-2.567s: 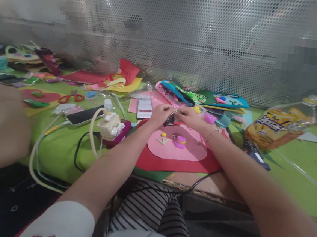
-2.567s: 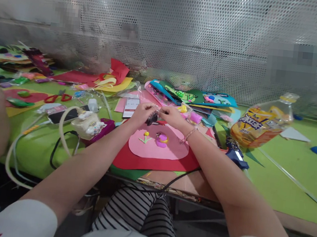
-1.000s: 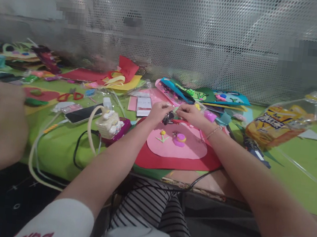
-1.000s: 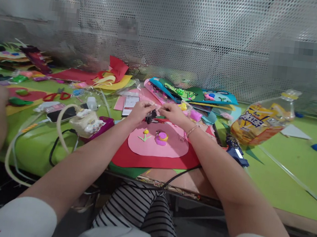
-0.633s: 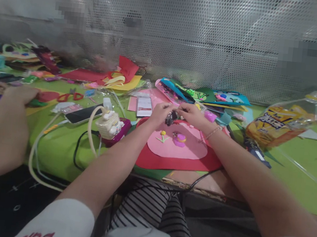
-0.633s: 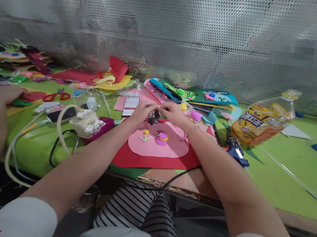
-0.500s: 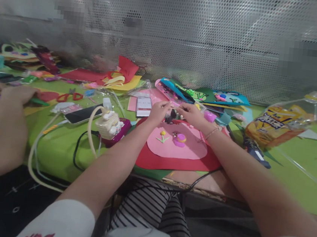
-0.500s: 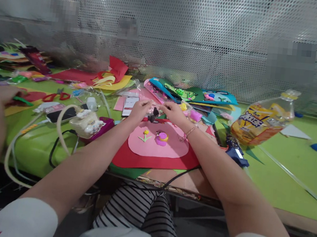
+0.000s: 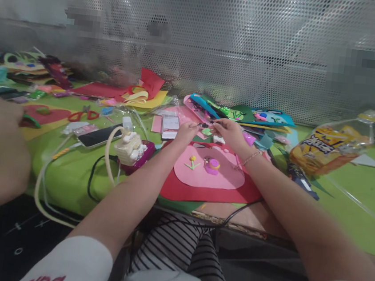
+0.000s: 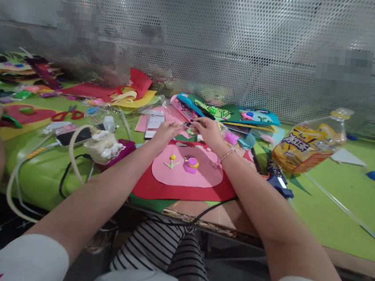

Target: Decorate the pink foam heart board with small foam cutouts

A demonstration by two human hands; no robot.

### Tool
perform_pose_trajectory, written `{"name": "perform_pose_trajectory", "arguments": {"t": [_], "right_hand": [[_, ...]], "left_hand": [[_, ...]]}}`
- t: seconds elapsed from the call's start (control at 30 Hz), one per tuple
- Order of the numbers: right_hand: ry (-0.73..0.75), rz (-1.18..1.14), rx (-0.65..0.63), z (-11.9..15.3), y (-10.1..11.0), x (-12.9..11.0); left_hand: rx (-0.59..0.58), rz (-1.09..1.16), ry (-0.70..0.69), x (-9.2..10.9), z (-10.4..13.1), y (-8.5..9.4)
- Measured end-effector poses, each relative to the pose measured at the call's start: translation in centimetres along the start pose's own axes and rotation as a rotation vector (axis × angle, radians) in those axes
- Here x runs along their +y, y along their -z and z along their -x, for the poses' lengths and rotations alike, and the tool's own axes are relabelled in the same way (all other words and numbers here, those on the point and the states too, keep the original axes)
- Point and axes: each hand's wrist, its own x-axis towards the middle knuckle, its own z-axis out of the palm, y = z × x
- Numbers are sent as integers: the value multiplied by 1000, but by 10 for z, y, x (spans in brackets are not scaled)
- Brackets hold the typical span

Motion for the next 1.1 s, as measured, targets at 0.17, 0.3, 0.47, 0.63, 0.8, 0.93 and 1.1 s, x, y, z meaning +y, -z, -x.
{"name": "perform_pose_trajectory", "arguments": {"t": [0.17, 0.3, 0.47, 0.63, 0.8, 0.93, 1.1], "right_hand": [[139, 357, -46, 7, 2, -7], [211, 440, -156, 12, -4, -14], [220, 451, -170, 16, -10, -19], [272, 508, -124, 16, -9, -17], [333, 619, -159, 16, -6, -12], [349, 710, -183, 18, -5, -10], [236, 614, -37, 10, -4, -8]], "left_hand": [[-98, -63, 27, 11, 9, -6], [-214, -200, -82, 15, 19, -7], [-282, -121, -84, 12, 20, -8], [-307, 90, 110, 16, 23, -12], [-313, 183, 240, 23, 31, -15], [-333, 215, 306, 20, 30, -16], [-256, 198, 249, 17, 25, -14]]}}
